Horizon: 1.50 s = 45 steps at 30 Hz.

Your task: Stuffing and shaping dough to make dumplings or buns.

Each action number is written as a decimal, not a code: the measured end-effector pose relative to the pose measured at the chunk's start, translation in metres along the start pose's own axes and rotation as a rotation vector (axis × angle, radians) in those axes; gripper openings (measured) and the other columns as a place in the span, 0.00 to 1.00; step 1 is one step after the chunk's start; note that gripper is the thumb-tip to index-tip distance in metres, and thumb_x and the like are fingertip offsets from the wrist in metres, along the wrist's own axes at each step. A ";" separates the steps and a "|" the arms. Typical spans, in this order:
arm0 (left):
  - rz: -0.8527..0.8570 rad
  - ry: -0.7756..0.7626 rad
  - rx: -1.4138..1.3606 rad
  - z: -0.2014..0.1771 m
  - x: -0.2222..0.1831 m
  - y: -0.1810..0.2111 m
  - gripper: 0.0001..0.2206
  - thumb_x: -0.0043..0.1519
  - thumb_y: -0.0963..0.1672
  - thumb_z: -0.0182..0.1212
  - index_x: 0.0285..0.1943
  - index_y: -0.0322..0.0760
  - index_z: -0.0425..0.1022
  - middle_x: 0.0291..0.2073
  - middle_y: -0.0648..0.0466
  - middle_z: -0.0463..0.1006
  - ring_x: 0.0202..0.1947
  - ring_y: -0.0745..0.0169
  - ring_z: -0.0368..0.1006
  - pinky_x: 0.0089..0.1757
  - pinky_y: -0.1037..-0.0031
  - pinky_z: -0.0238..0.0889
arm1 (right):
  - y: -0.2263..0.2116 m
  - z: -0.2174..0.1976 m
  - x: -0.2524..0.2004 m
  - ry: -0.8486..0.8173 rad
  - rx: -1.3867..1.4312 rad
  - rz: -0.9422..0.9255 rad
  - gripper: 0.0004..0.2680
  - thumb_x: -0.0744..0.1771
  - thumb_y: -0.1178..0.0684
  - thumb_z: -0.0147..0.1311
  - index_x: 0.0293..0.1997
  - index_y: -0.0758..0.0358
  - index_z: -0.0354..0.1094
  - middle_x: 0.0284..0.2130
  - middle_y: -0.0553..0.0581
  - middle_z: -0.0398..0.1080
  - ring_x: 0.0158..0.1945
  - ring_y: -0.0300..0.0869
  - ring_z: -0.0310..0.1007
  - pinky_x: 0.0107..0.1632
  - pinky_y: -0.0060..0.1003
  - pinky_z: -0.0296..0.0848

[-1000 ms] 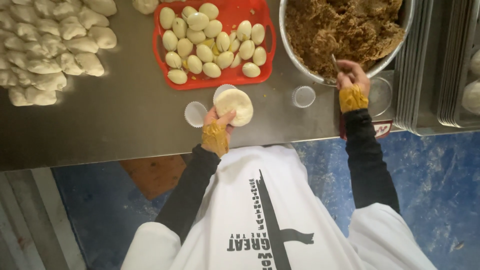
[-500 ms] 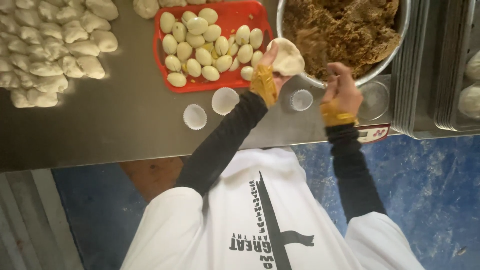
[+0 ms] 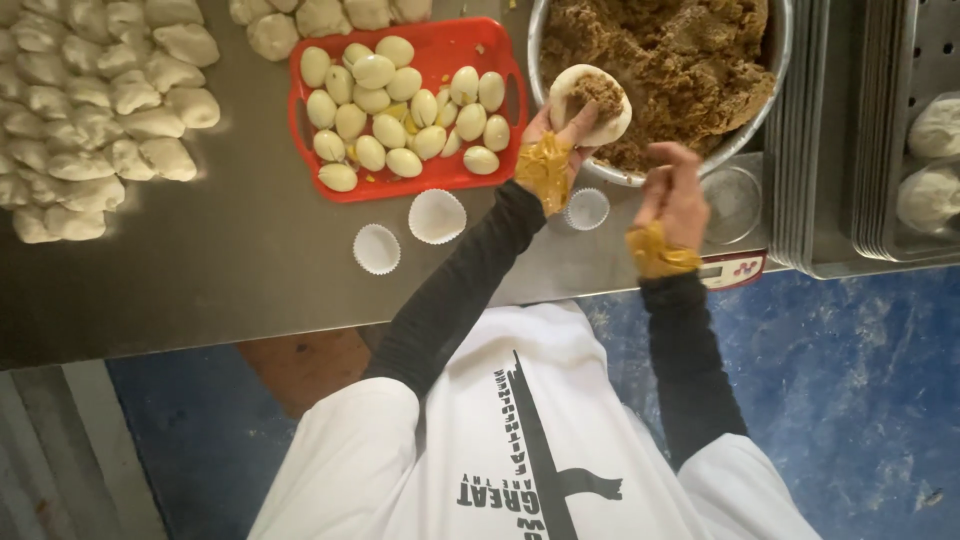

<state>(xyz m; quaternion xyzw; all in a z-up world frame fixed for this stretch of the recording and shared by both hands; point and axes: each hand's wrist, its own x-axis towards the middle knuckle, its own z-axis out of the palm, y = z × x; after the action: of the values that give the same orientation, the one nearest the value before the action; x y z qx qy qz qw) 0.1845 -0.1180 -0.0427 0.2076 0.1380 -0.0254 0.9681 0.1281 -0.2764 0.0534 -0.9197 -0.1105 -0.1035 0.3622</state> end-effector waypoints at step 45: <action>0.015 0.202 0.170 -0.044 -0.172 0.098 0.20 0.63 0.36 0.66 0.63 0.34 0.70 0.50 0.52 0.78 0.49 0.62 0.76 0.47 0.73 0.71 | -0.008 0.025 -0.002 0.173 -0.887 -0.352 0.14 0.60 0.55 0.61 0.49 0.42 0.72 0.47 0.56 0.76 0.51 0.50 0.73 0.49 0.44 0.70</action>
<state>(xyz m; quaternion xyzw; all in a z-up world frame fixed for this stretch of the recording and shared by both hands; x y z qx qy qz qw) 0.0186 -0.0123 0.0047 0.2916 0.2307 -0.0089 0.9283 0.1270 -0.2541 0.0401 -0.9408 -0.1792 -0.2762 -0.0802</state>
